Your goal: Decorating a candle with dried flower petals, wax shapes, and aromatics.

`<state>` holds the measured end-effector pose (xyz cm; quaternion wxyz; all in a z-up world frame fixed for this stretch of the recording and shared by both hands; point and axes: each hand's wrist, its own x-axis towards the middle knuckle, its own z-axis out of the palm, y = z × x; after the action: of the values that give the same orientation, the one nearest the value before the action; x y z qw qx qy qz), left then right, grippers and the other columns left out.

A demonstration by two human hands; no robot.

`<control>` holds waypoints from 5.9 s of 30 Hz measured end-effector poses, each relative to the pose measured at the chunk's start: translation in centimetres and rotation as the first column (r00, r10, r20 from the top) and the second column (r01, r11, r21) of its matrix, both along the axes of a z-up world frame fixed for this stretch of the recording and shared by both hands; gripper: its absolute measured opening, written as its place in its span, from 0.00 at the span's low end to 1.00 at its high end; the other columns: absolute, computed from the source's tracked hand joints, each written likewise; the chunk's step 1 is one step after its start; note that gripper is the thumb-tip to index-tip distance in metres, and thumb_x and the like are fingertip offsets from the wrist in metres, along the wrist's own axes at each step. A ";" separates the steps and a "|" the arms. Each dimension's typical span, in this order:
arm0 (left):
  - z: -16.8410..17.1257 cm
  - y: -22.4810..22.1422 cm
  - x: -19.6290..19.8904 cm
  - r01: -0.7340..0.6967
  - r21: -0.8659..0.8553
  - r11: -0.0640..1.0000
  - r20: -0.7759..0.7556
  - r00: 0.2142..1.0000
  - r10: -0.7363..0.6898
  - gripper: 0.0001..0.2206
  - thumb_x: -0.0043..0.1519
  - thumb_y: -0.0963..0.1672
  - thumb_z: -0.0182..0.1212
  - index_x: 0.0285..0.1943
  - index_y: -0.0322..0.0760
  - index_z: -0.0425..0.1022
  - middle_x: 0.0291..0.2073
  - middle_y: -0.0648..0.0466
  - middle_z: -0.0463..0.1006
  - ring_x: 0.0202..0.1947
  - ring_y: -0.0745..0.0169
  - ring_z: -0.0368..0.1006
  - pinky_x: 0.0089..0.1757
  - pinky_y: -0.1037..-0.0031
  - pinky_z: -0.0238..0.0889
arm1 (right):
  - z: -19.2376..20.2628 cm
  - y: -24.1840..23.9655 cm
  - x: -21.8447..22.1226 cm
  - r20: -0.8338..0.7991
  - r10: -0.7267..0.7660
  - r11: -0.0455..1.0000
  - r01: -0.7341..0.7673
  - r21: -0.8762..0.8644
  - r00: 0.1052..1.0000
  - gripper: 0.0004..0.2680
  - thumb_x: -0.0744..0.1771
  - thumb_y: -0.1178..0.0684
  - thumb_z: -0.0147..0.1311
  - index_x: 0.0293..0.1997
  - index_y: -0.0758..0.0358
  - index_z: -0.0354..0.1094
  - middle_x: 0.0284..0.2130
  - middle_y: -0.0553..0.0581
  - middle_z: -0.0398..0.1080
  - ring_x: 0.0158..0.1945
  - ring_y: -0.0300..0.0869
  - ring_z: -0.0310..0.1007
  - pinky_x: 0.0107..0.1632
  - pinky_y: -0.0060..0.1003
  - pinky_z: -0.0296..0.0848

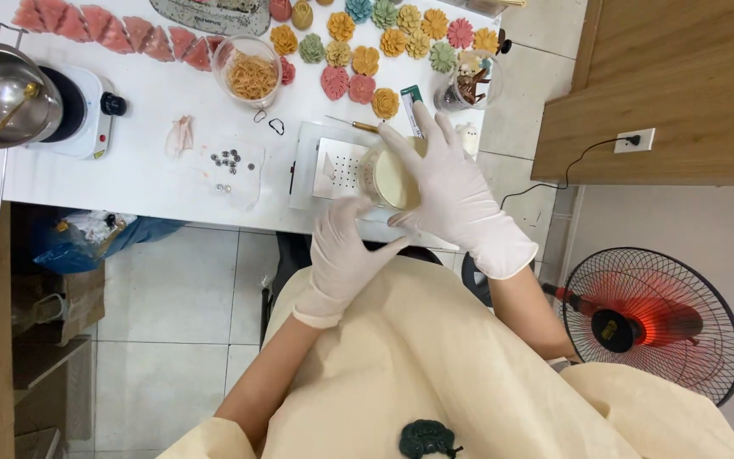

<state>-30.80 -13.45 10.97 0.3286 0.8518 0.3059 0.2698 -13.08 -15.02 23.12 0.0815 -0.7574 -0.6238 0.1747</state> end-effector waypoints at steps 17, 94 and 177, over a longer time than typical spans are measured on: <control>-4.2 3.7 6.5 0.019 -0.222 0.975 0.210 0.977 0.029 0.53 0.44 0.49 0.84 0.77 0.35 0.51 0.59 0.44 0.72 0.59 0.41 0.70 0.58 0.55 0.64 | -0.1 -1.6 2.2 -0.428 -0.056 0.990 0.105 0.091 0.902 0.37 0.56 0.59 0.70 0.73 0.59 0.53 0.62 0.65 0.58 0.69 0.58 0.57 0.72 0.45 0.58; -6.2 3.6 8.1 0.083 0.033 0.996 -0.077 0.994 -0.080 0.50 0.39 0.57 0.81 0.71 0.41 0.59 0.63 0.50 0.68 0.66 0.50 0.61 0.62 0.55 0.52 | -8.9 -8.4 7.8 -0.696 -0.124 0.872 0.412 0.263 0.707 0.43 0.57 0.54 0.77 0.80 0.62 0.49 0.70 0.55 0.56 0.74 0.44 0.57 0.77 0.40 0.58; -2.7 20.1 -19.9 -0.489 -0.427 0.761 0.347 0.688 0.637 0.53 0.49 0.43 0.84 0.80 0.36 0.47 0.71 0.49 0.55 0.72 0.52 0.54 0.73 0.59 0.53 | -22.1 36.0 -13.9 -0.399 -0.087 0.849 -0.142 -0.509 0.913 0.28 0.62 0.33 0.61 0.64 0.59 0.66 0.49 0.58 0.77 0.53 0.43 0.77 0.57 0.36 0.71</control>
<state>-50.68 6.61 8.30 0.4179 0.5610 0.5028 0.5077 -26.99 21.01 0.99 -0.0039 -0.6877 -0.5317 0.4943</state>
